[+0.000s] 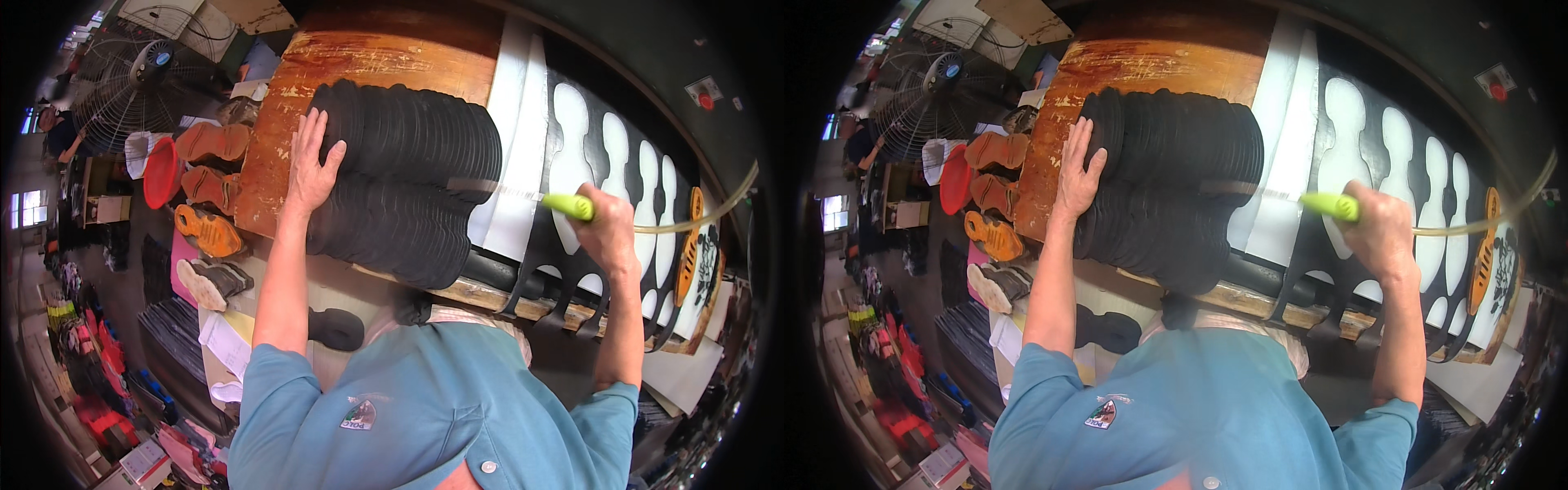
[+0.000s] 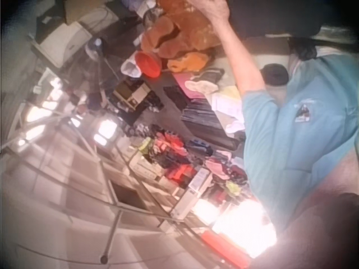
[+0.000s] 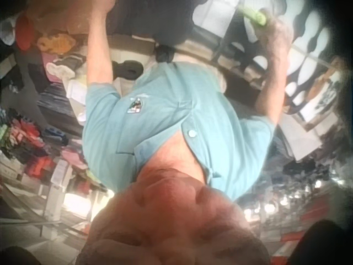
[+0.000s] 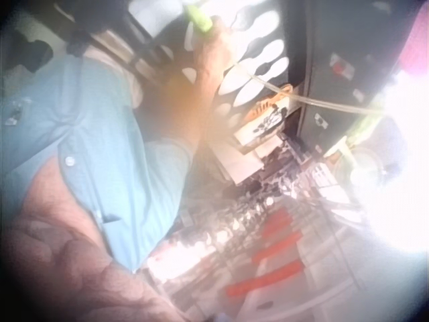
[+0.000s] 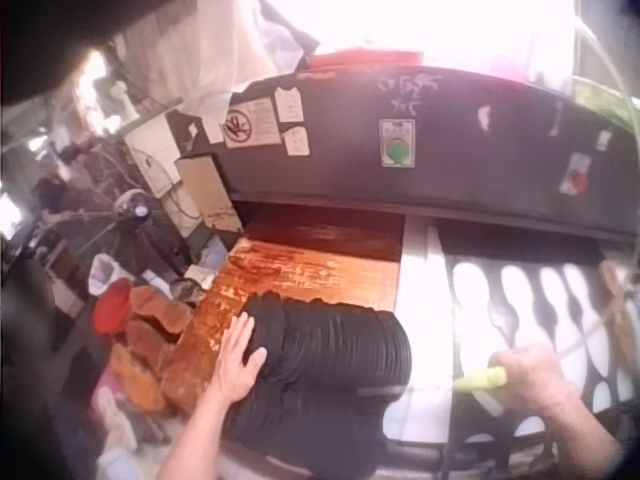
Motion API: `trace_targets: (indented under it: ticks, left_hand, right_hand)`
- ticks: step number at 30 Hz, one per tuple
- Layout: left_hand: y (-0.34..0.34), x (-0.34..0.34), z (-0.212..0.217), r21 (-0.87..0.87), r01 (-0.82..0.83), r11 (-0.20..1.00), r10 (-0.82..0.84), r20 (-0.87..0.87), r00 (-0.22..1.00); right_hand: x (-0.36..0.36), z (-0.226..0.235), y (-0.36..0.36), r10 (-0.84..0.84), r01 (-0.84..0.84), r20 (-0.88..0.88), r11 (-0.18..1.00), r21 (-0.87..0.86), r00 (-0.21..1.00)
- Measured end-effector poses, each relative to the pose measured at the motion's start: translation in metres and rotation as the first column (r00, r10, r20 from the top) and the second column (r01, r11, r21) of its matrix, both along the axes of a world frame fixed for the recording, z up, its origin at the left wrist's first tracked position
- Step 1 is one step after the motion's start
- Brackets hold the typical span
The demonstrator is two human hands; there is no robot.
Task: The person trims the edges of stacked black shoe soles using a green handheld cutting tool. They repeatedly align the soles on a wooden board, cut along the template, and separate the trimmed pieces, placing them on the table.
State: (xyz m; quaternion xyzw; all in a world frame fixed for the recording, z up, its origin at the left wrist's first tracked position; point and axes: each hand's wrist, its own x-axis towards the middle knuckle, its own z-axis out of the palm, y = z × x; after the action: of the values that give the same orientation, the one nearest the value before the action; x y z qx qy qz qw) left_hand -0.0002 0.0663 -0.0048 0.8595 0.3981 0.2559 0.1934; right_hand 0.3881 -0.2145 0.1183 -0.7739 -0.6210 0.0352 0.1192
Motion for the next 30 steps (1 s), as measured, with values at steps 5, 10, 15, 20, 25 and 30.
trace_targets:
  ticks: [5, 10, 15, 20, 25, 30]
  left_hand:
    - [0.002, 0.001, -0.002, -0.004, -0.005, 1.000, 0.005, 0.019, 1.000]
    - [0.002, 0.001, -0.004, 0.079, -0.024, 0.997, 0.033, -0.121, 0.992]
    - [0.002, 0.002, -0.006, 0.040, -0.024, 0.999, 0.023, 0.034, 0.999]
    - [0.003, 0.001, -0.007, 0.038, -0.018, 0.999, 0.016, 0.038, 0.999]
    - [0.005, -0.001, -0.006, 0.012, 0.008, 1.000, -0.009, 0.082, 0.997]
    - [0.004, 0.000, -0.006, 0.084, 0.010, 0.996, -0.004, -0.072, 0.997]
  right_hand:
    - [0.007, 0.004, -0.009, -0.050, 0.049, -0.015, 0.998, -0.032, 0.999]
    - [0.014, 0.008, -0.020, -0.083, 0.080, -0.020, 0.989, -0.127, 0.996]
    - [0.009, 0.005, -0.023, 0.044, -0.051, -0.062, 0.992, -0.114, 0.997]
    - [0.010, 0.000, -0.021, -0.183, 0.179, 0.073, 0.982, 0.051, 0.980]
    - [0.021, 0.007, -0.034, -0.195, 0.197, -0.059, 0.980, 0.026, 0.979]
    - [0.022, 0.008, -0.042, 0.029, -0.024, 0.042, 0.993, -0.117, 0.999]
